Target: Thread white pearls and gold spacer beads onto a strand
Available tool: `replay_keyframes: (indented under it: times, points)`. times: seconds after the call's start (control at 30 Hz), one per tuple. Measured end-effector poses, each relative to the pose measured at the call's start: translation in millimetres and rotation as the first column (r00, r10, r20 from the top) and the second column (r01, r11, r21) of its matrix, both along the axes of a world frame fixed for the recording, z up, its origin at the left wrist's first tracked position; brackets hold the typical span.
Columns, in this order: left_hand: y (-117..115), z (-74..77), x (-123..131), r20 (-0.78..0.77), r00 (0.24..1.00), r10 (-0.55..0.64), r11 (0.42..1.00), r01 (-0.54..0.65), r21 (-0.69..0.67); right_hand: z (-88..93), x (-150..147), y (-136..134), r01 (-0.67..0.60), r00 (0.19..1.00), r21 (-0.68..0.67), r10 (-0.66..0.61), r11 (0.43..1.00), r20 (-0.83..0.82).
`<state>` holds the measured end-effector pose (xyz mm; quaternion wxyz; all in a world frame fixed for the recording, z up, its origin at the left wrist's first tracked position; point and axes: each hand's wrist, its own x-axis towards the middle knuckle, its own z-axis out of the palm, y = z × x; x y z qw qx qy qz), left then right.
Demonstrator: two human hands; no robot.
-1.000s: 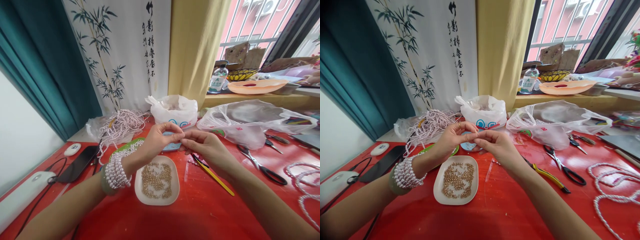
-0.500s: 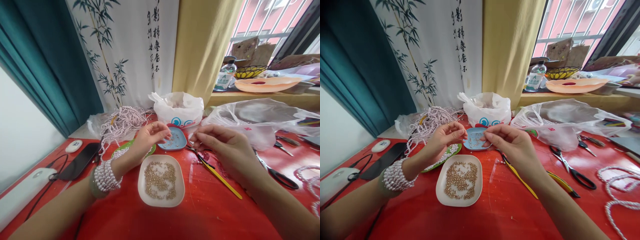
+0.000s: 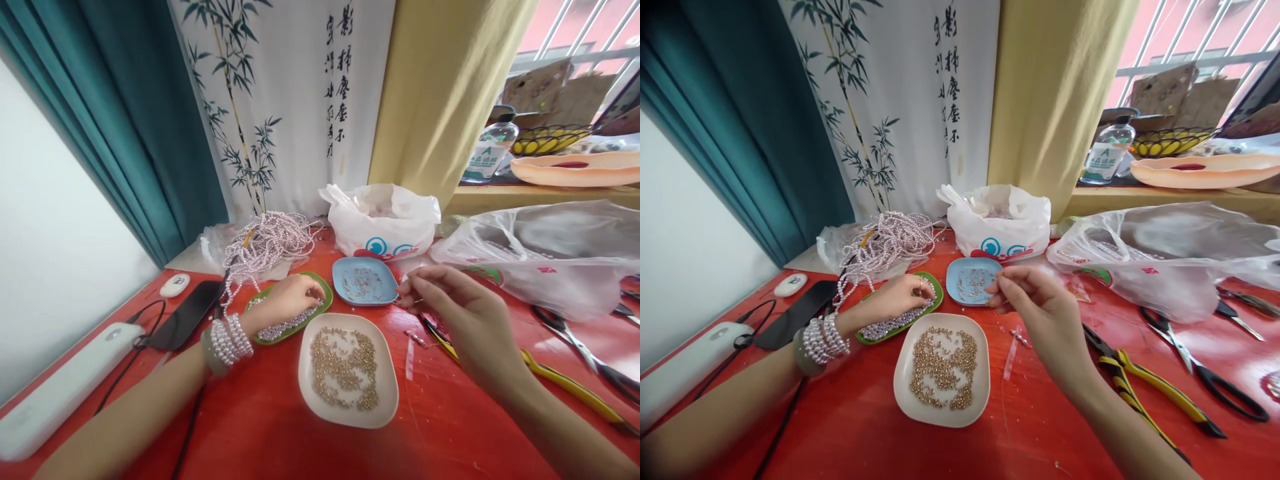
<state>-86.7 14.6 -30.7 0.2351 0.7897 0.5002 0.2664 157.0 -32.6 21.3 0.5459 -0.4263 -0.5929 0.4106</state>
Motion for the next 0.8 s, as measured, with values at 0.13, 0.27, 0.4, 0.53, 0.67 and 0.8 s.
replay_keyframes:
  times: [0.13, 0.27, 0.4, 0.53, 0.67, 0.8]
  points:
    - [-2, 2.2, 8, -0.205, 0.978, 0.039, 0.998, -0.027, 0.057, -4.9, -2, 1, -0.023, 0.999, -0.043, 0.024, 0.999, 0.029]
    - [-1, 7.3, 16, -0.256, 0.965, 0.050, 0.983, -0.002, 0.182, -9.5, -3, 4, -0.022, 0.994, -0.060, 0.028, 0.998, 0.102]
    - [1, 7.4, 31, -0.356, 0.926, -0.124, 0.946, 0.218, 0.239, -14.9, -3, 8, -0.016, 0.988, -0.078, 0.028, 0.997, 0.153]
    - [8, 2.5, 45, -0.459, 0.871, -0.173, 0.923, 0.306, 0.234, -17.5, 0, 12, -0.012, 0.985, -0.089, 0.027, 0.996, 0.169]
    - [8, 4.5, 50, -0.508, 0.849, -0.147, 0.916, 0.311, 0.255, -19.0, 2, 14, -0.018, 0.986, -0.096, 0.033, 0.995, 0.162]
    - [-2, 15.1, 53, -0.609, 0.779, -0.153, 0.892, 0.374, 0.254, -18.6, 3, 15, -0.020, 0.988, -0.105, 0.035, 0.994, 0.147]
